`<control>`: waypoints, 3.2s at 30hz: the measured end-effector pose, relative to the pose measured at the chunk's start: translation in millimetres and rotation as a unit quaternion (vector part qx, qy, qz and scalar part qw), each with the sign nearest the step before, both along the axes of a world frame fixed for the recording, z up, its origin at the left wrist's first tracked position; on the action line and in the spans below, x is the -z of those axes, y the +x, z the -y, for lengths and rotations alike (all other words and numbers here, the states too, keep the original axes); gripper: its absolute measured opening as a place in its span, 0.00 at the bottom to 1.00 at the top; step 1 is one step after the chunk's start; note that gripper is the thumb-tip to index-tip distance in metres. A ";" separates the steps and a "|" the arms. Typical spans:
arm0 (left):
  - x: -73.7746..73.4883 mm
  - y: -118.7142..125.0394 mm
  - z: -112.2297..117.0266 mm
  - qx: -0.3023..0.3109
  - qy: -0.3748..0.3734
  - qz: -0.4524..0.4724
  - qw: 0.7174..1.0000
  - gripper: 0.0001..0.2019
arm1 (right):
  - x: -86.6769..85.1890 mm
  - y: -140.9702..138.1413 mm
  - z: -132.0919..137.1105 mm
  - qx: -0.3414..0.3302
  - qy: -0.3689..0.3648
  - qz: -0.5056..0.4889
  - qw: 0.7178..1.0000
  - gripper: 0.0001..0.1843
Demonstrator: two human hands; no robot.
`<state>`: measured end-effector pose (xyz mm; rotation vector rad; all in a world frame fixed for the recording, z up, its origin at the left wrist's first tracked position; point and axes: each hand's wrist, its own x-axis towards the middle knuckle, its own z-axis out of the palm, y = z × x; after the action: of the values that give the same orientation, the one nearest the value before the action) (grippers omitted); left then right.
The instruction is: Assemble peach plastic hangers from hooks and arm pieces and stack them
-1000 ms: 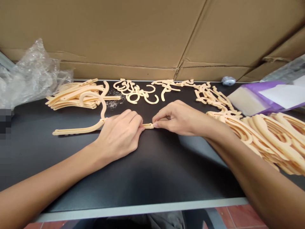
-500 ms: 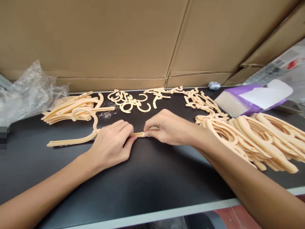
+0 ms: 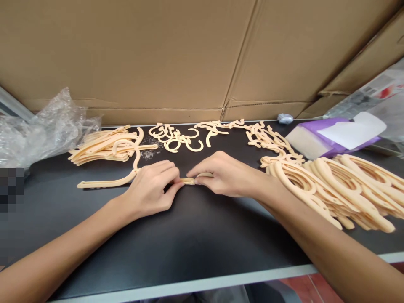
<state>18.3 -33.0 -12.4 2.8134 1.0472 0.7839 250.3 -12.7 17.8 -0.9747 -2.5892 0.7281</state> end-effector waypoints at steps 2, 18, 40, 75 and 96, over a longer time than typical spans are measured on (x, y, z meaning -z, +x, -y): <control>-0.4 -0.6 -1.0 0.009 -0.005 0.009 1.000 0.10 | -0.1 0.1 -0.2 -0.002 -0.006 -0.002 1.000 0.22; 0.7 -0.5 1.0 0.037 0.029 0.005 0.999 0.11 | -3.9 -3.2 -10.4 -0.022 -0.133 -0.031 0.990 0.21; -0.6 -6.2 -3.7 0.039 -0.009 -0.014 0.999 0.10 | -20.8 -5.0 16.1 0.033 0.020 0.099 0.994 0.11; -13.6 9.0 4.0 -0.059 -0.030 0.169 0.983 0.07 | 2.2 -23.9 13.4 0.196 0.133 -0.349 0.907 0.05; -39.4 4.8 11.2 0.154 -0.622 0.277 0.716 0.20 | 19.9 -21.2 -1.1 0.278 0.118 -0.288 0.909 0.32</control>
<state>23.2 -44.1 27.0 1.3720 0.5638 0.4866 229.2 -11.5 -2.0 -1.1313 -1.7211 0.4395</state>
